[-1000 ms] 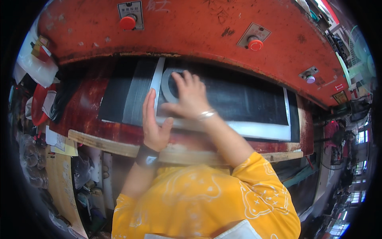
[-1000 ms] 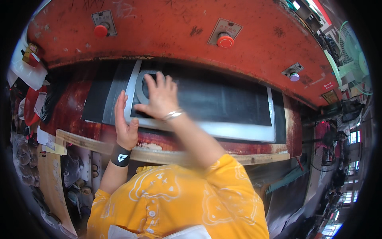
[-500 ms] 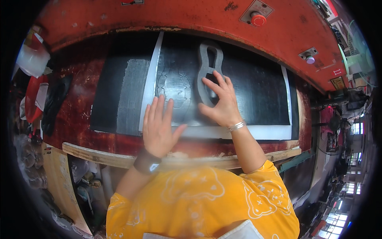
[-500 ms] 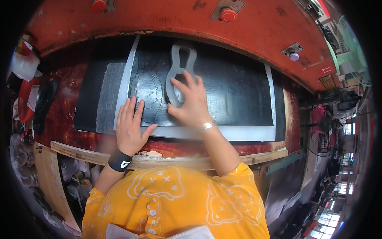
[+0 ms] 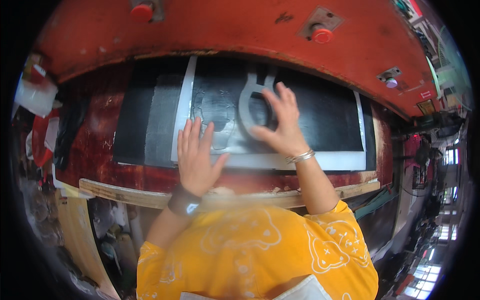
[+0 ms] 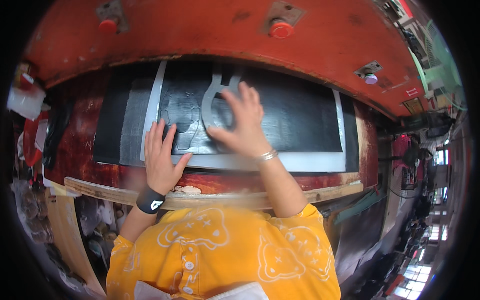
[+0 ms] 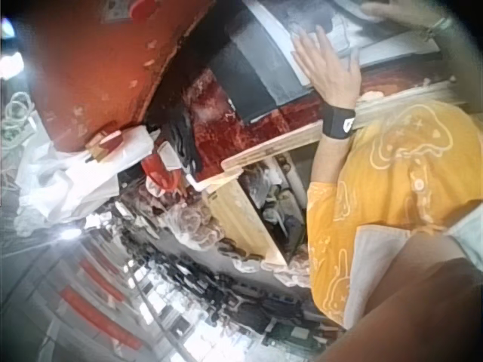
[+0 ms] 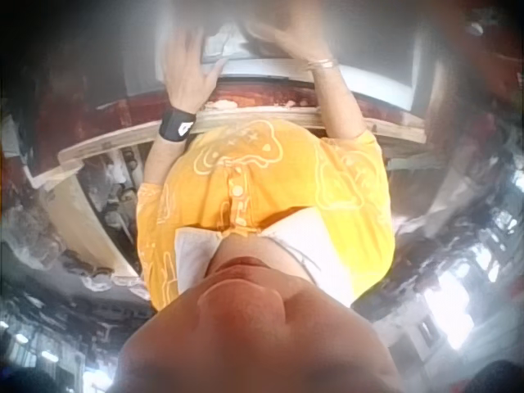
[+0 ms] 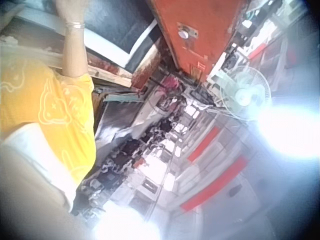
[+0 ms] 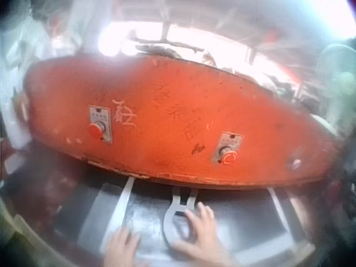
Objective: The person trims excess material from a black rubber piece using green shears, then places it in a plastic bag. They retrieve a large black rubber sheet, position it on a cutting machine, and cut multiple shoe-shaped pieces. The cut pieces are collected and placed into a red bin.
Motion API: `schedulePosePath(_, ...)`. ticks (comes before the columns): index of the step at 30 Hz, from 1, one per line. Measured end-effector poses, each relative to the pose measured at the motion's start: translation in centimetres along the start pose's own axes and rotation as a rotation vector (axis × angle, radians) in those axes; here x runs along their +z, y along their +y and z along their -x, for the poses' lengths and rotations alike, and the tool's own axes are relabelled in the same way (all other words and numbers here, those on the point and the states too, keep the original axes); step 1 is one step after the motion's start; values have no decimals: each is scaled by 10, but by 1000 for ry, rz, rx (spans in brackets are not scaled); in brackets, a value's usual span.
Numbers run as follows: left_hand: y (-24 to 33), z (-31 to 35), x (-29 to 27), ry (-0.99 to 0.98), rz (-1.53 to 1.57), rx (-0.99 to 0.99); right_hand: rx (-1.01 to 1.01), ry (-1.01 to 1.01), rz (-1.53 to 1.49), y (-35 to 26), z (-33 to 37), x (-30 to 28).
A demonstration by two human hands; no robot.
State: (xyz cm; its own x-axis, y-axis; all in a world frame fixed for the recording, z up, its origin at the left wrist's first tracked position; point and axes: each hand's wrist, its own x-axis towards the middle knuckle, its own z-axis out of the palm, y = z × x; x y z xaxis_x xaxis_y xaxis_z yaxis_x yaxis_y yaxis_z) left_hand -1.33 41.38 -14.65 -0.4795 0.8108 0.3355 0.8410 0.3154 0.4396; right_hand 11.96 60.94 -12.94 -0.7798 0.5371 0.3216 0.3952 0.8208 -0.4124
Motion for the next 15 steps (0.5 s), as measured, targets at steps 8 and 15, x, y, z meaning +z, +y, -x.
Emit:
schedulePosePath(8, 34, -13, 43, -279, 571, 400, 328, 1291, 173, 202, -76, -145)
schedulePosePath(15, 26, -67, 69, -141, 484, 297, 320, 1206, 68, 242, -81, -159)
